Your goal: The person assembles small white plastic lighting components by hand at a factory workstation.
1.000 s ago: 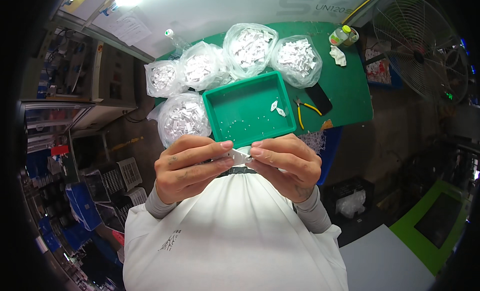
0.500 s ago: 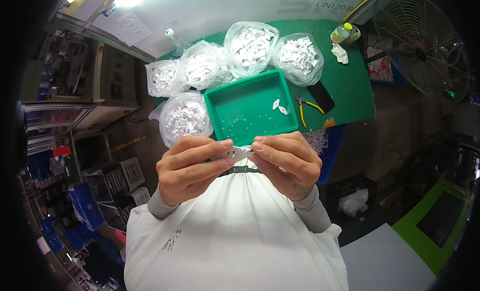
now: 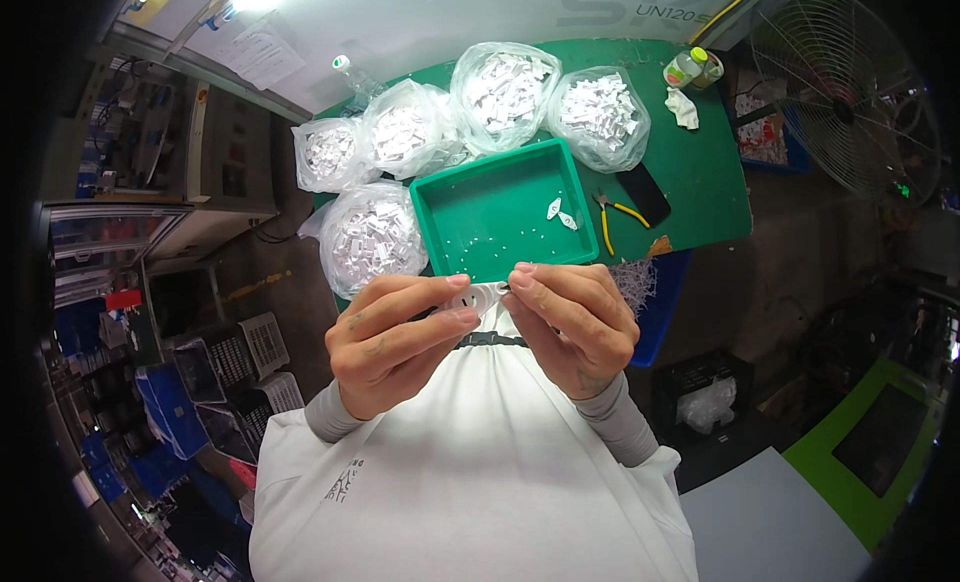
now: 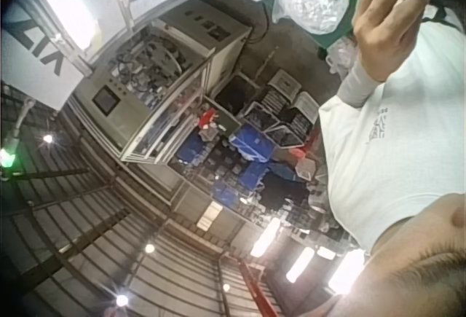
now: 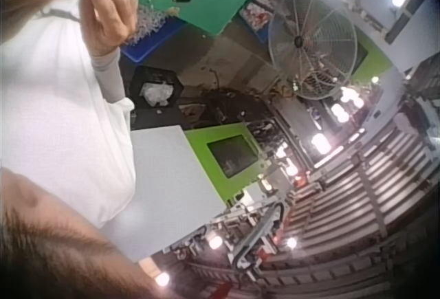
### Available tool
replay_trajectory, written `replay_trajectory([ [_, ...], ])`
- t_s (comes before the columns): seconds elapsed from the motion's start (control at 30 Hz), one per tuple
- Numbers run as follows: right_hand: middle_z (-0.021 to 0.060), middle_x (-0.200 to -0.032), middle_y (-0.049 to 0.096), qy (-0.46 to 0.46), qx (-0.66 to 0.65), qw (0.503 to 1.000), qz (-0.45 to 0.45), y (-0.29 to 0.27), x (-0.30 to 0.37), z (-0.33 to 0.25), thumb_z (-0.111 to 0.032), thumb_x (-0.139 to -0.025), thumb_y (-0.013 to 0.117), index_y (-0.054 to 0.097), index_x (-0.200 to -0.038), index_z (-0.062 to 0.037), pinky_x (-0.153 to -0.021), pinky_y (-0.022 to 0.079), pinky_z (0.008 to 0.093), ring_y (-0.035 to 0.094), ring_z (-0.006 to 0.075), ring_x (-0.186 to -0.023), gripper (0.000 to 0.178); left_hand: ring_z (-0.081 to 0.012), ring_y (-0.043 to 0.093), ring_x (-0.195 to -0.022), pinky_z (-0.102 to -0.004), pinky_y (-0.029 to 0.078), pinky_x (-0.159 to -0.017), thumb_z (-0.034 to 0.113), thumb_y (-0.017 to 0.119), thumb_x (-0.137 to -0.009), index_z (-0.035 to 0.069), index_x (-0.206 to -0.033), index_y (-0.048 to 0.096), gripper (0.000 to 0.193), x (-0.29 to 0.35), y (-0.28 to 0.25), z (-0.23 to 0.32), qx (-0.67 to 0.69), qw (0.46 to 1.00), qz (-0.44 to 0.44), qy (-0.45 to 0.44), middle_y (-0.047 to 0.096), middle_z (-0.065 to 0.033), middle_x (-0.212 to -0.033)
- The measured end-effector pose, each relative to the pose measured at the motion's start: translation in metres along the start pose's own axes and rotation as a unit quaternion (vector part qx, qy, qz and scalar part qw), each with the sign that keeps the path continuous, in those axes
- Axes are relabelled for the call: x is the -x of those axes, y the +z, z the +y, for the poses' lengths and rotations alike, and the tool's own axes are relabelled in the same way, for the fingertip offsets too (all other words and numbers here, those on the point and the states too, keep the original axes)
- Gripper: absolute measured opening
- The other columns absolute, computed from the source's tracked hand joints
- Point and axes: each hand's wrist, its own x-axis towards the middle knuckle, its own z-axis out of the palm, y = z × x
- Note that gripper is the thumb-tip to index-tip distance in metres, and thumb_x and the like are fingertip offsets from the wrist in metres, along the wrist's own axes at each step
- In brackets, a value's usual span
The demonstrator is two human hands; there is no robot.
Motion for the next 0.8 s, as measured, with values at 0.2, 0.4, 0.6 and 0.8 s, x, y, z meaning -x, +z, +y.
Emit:
replay_trajectory([
  [0.2,0.0074,-0.095,0.072,0.085,-0.061,0.995,0.006,0.003,0.006,-0.002,0.006,-0.072,0.08,0.072,-0.103,-0.0048,-0.063,0.047,0.025,0.066,0.0145,-0.08,0.034,-0.022,0.066,-0.082,-0.028,0.055,-0.067,-0.004,0.083,-0.066,0.006,-0.096,0.074,0.033,0.003,0.005,-0.003,-0.011,1.0,0.006,-0.014,0.071,-0.0132,-0.103],
  [0.4,0.0055,-0.09,0.07,0.232,-0.184,0.955,0.001,0.008,0.012,0.006,0.001,-0.081,0.076,0.07,-0.1,-0.0022,-0.058,0.039,0.023,0.059,0.0068,-0.073,0.02,-0.0233,0.066,-0.088,-0.0295,0.056,-0.068,-0.007,0.079,-0.063,0.005,-0.103,0.073,0.043,0.009,0.009,-0.011,-0.063,0.997,0.019,0.045,0.067,-0.0123,-0.116],
  [0.6,0.0056,-0.086,0.068,0.337,-0.195,0.92,-0.031,0.006,0.021,0.017,-0.006,-0.091,0.069,0.067,-0.097,0.0026,-0.062,0.043,0.0214,0.058,0.0066,-0.073,0.011,-0.0255,0.066,-0.087,-0.0336,0.054,-0.075,-0.005,0.077,-0.071,0.007,-0.097,0.074,0.028,0.007,0.017,-0.048,-0.112,0.993,-0.011,-0.021,0.07,-0.01,-0.109],
  [0.8,0.0053,-0.084,0.067,0.416,-0.216,0.882,0.049,-0.018,0.035,0.025,-0.016,-0.096,0.065,0.067,-0.098,0.0024,-0.071,0.047,0.0206,0.059,0.0078,-0.076,0.019,-0.0292,0.066,-0.086,-0.038,0.053,-0.077,0.006,0.072,-0.082,0.007,-0.099,0.073,0.017,0.019,0.004,-0.187,-0.303,0.945,0.065,-0.102,0.072,-0.0127,-0.102],
])
